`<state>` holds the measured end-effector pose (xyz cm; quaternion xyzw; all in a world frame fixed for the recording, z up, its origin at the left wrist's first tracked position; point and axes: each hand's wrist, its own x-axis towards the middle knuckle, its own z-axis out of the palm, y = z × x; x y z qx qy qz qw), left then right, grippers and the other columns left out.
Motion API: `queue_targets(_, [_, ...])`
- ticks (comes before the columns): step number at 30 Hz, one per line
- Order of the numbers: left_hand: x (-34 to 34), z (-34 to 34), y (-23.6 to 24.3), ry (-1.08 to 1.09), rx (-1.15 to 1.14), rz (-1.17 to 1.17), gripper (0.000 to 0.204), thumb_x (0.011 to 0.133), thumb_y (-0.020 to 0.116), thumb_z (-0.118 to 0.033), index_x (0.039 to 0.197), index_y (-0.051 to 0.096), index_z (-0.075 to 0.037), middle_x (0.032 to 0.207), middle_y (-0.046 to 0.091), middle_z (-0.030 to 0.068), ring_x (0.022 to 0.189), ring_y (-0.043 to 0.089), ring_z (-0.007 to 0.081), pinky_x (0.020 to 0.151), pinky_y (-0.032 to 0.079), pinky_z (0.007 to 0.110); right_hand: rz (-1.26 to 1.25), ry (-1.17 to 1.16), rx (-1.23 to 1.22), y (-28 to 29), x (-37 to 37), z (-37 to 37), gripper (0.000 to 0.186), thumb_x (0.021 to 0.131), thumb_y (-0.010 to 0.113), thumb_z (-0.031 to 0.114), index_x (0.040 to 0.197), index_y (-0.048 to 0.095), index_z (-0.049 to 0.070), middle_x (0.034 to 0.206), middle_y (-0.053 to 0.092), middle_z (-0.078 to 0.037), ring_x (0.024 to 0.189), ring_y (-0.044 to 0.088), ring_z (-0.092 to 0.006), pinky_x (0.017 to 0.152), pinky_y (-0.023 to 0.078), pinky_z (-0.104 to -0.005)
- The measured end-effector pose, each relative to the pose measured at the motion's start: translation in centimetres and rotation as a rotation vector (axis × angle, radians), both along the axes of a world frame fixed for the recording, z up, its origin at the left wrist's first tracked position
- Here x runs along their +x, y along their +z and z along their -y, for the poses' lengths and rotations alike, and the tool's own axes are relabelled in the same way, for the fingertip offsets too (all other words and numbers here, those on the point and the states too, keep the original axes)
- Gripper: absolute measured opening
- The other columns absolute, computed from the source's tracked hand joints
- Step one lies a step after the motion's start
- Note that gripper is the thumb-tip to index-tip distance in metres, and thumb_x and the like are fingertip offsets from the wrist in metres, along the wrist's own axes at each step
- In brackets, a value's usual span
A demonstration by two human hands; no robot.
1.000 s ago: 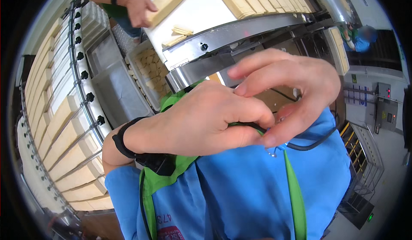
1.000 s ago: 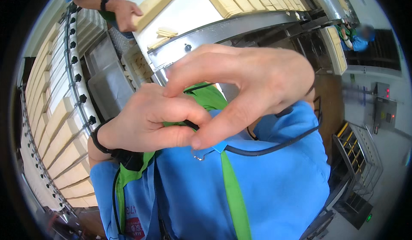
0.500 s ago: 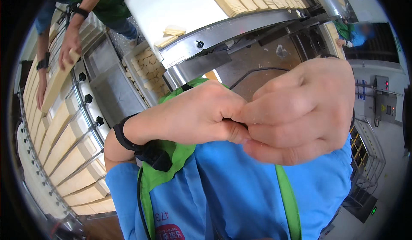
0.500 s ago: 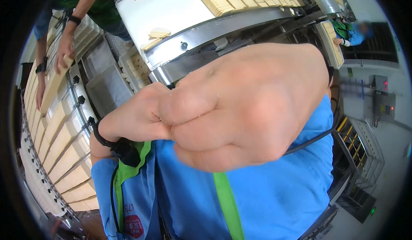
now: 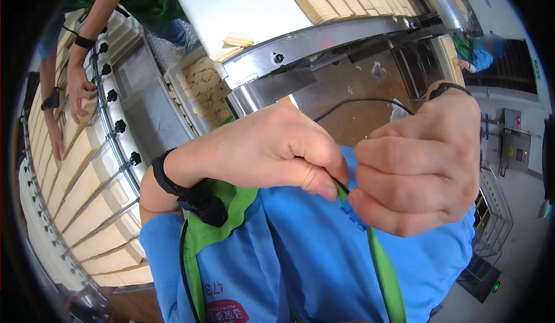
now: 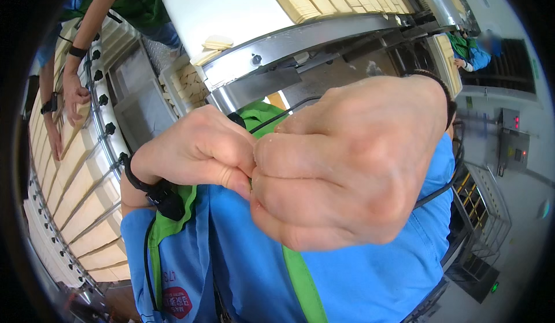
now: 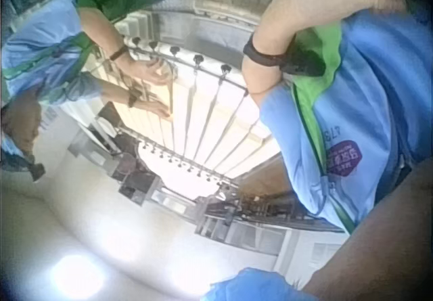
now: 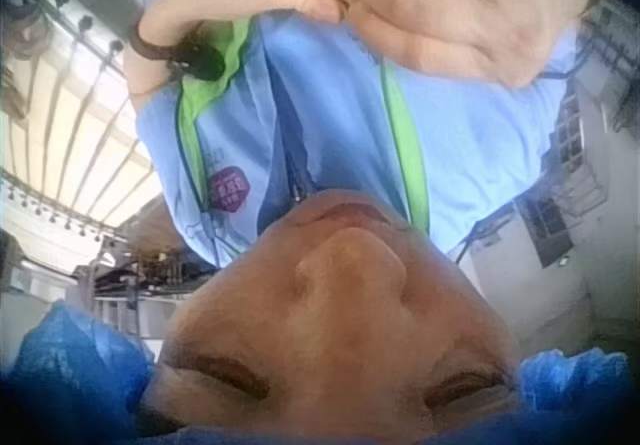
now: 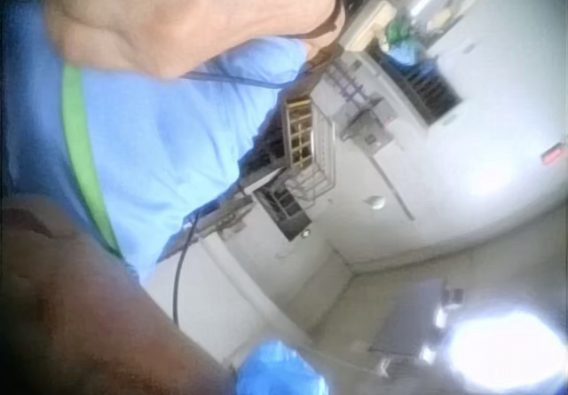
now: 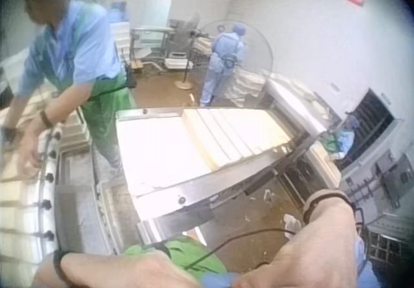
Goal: Organize and align rectangular blocks on a moving conveyor belt in a production facility.
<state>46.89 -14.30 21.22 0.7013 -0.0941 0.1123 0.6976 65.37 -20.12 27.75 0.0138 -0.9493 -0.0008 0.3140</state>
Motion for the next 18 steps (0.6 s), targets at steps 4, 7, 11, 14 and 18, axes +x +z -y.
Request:
queue_targets(4, [-0.4, -0.5, -0.6, 0.029, 0.028, 0.047, 0.016, 0.075, 0.07, -0.016, 0.082, 0.067, -0.002, 0.072, 0.064, 0.0084, 0.064, 0.061, 0.021, 0.056, 0.046, 0.028, 0.077, 0.034, -0.054, 1.1, -0.2, -0.4, 0.01, 0.061, 0.062, 0.004, 0.069, 0.058, 0.001, 0.063, 0.052, -0.007, 0.053, 0.056, -0.0173, 0.043, 0.044, -0.0248])
queue_targets(7, [-0.7, -0.7, -0.5, 0.032, 0.042, 0.046, 0.015, 0.074, 0.072, -0.016, 0.079, 0.067, -0.002, 0.071, 0.063, 0.0079, 0.061, 0.06, 0.0214, 0.054, 0.045, 0.028, 0.097, 0.05, -0.077, 2.2, -0.8, -0.6, 0.008, 0.062, 0.061, 0.005, 0.067, 0.055, 0.004, 0.063, 0.052, -0.006, 0.052, 0.056, -0.0153, 0.041, 0.043, -0.0277])
queue_targets(11, [-1.4, -1.3, -1.1, 0.051, -0.052, -0.011, 0.014, 0.074, 0.071, -0.015, 0.081, 0.067, -0.002, 0.07, 0.063, 0.007, 0.059, 0.059, 0.0188, 0.052, 0.044, 0.027, 0.216, 0.176, -0.23, 4.3, -0.4, -0.8, 0.007, 0.065, 0.059, 0.005, 0.071, 0.054, 0.006, 0.063, 0.05, -0.003, 0.055, 0.056, -0.0142, 0.044, 0.046, -0.0261])
queue_targets(14, [-1.7, -1.7, -1.0, 0.049, -0.046, -0.041, 0.014, 0.075, 0.071, -0.014, 0.082, 0.067, -0.003, 0.068, 0.062, 0.0067, 0.057, 0.058, 0.0176, 0.051, 0.043, 0.027, 0.169, 0.351, -0.273, 3.9, -1.1, -1.5, 0.005, 0.067, 0.057, 0.005, 0.07, 0.054, 0.007, 0.063, 0.048, -0.003, 0.058, 0.057, -0.0147, 0.046, 0.049, -0.0236])
queue_targets(18, [-2.0, -2.0, -1.3, 0.084, 0.009, 0.021, 0.013, 0.076, 0.069, -0.013, 0.084, 0.068, -0.003, 0.069, 0.062, 0.0066, 0.057, 0.058, 0.0185, 0.051, 0.043, 0.028, 0.27, 0.092, -0.272, 4.7, -0.7, -0.4, 0.004, 0.067, 0.057, 0.006, 0.07, 0.054, 0.006, 0.062, 0.048, -0.003, 0.057, 0.057, -0.0154, 0.047, 0.05, -0.0227])
